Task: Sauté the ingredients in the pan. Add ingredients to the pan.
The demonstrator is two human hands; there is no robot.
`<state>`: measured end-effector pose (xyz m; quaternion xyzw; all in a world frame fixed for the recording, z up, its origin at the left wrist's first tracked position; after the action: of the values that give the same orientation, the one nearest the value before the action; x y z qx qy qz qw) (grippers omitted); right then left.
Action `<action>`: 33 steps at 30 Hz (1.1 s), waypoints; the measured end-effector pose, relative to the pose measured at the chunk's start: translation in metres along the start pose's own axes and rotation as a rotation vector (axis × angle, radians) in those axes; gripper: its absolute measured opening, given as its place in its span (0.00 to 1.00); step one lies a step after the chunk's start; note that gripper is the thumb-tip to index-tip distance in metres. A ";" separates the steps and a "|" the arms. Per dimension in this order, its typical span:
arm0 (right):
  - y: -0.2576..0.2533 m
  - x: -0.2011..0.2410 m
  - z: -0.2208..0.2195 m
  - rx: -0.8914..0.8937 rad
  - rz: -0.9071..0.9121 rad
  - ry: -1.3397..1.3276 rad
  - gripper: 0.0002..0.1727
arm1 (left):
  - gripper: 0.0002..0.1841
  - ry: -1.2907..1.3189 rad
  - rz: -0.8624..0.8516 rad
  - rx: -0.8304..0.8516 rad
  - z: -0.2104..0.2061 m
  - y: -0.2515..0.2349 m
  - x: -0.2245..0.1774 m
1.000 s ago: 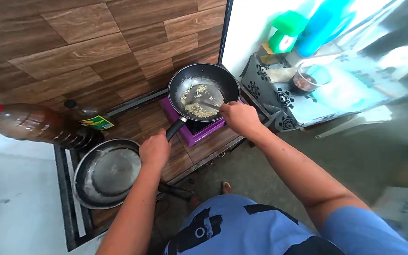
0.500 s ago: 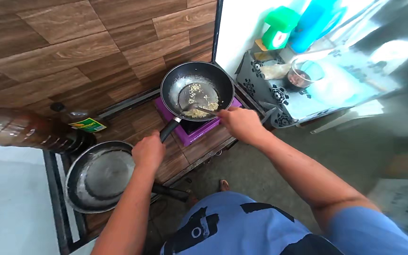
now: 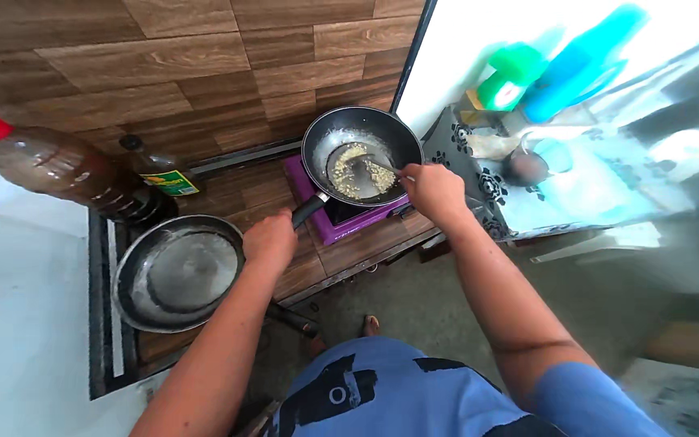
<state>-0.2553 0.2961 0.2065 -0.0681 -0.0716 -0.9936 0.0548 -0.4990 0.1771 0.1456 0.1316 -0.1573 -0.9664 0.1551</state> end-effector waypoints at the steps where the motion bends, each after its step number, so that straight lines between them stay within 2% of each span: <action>1: -0.011 0.008 -0.002 -0.007 -0.017 -0.001 0.16 | 0.17 -0.005 0.003 0.000 -0.001 0.000 0.000; 5: -0.029 0.013 -0.024 -0.020 -0.027 0.022 0.18 | 0.17 0.001 0.006 0.007 -0.003 -0.001 0.001; 8: 0.007 -0.007 -0.027 -0.029 0.007 0.070 0.16 | 0.17 0.012 -0.002 0.008 -0.004 -0.003 0.004; 13: 0.076 -0.058 0.016 -0.071 0.058 0.104 0.15 | 0.18 -0.007 -0.015 0.028 -0.003 -0.005 0.003; 16: 0.095 -0.061 0.033 -0.082 0.054 0.155 0.14 | 0.19 -0.015 -0.018 0.046 -0.003 -0.006 0.002; 18: 0.083 -0.049 0.026 -0.020 0.010 0.173 0.14 | 0.18 -0.032 -0.026 0.046 -0.002 -0.005 0.001; 21: 0.039 -0.025 0.005 0.010 -0.042 0.138 0.16 | 0.18 -0.040 -0.034 0.053 0.000 -0.005 0.001; 26: -0.012 0.016 -0.005 -0.050 -0.011 0.045 0.16 | 0.22 -0.047 -0.034 0.064 0.003 -0.004 -0.002; 29: -0.025 0.010 -0.017 -0.039 -0.027 0.075 0.16 | 0.22 -0.071 -0.023 0.078 0.004 -0.002 -0.004; 33: 0.012 -0.028 -0.015 -0.009 -0.085 0.099 0.15 | 0.22 -0.073 -0.014 0.081 0.003 -0.003 -0.005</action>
<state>-0.2285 0.2851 0.1889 -0.0161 -0.0673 -0.9975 0.0155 -0.4963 0.1820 0.1489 0.1034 -0.2010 -0.9644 0.1369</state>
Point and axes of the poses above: each hand's wrist, its own y-axis away from the middle knuckle, its own z-axis out of the back of the hand, x = y × z, the point moved 4 cm from there along -y, towards the middle knuckle, and after that the axes turned 9 degrees about -z, right-handed, at the moved point
